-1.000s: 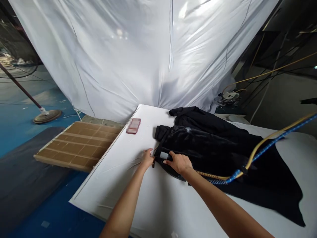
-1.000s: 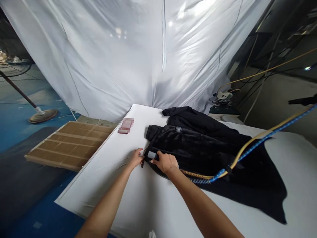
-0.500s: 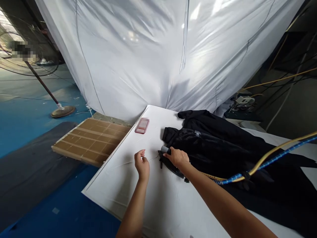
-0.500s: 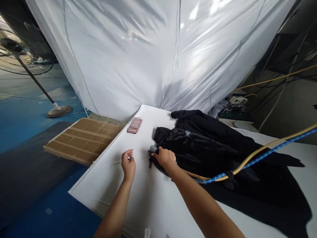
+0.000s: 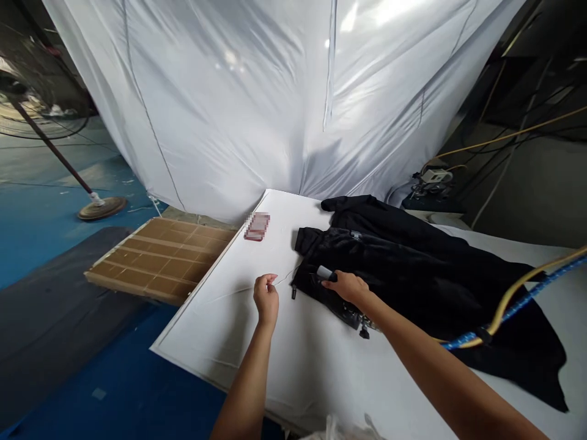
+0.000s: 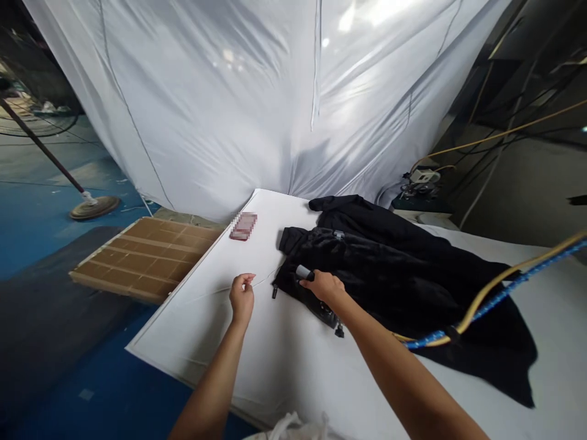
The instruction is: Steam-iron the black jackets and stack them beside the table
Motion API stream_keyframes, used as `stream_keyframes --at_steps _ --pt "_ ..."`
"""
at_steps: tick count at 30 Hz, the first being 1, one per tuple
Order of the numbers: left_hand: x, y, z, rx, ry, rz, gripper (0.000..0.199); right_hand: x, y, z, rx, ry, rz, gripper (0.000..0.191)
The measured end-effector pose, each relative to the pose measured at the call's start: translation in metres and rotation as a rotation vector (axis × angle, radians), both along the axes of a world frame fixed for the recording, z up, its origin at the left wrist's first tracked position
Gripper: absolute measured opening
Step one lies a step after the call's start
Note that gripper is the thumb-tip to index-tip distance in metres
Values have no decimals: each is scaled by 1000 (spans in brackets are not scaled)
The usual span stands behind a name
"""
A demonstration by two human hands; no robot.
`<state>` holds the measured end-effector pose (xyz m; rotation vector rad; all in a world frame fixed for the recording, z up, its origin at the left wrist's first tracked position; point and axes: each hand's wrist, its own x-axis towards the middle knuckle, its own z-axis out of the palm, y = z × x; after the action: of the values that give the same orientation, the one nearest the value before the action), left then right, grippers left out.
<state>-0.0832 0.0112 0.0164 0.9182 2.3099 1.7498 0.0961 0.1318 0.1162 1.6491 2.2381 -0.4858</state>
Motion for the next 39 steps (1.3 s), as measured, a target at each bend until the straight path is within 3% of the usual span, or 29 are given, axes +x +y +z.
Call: stream_keyframes --at_steps 6,10,13,17,21,29,35,39 --pt "-4 35 -14 -399 -1 -281 24 50 -18 5 -10 -5 124 52" --pt "2 63 -14 -601 92 -440 18 59 -30 0 -33 -21 167 53" --pt "5 75 -13 -631 177 -519 17 53 -33 -5 -10 -19 164 52" --pt "7 77 -20 -481 156 -621 18 33 -32 -12 25 -27 163 51" --pt "6 74 -26 -366 72 -539 22 9 -30 -14 37 -31 129 53" --pt "-8 58 -17 -314 18 -187 27 -24 -19 -13 33 -18 63 54" --pt "-8 42 -14 -262 -24 -125 27 -21 -1 -5 6 -33 -50 59" --pt "-14 38 -15 -238 -26 -88 27 -11 -10 1 35 -16 57 52"
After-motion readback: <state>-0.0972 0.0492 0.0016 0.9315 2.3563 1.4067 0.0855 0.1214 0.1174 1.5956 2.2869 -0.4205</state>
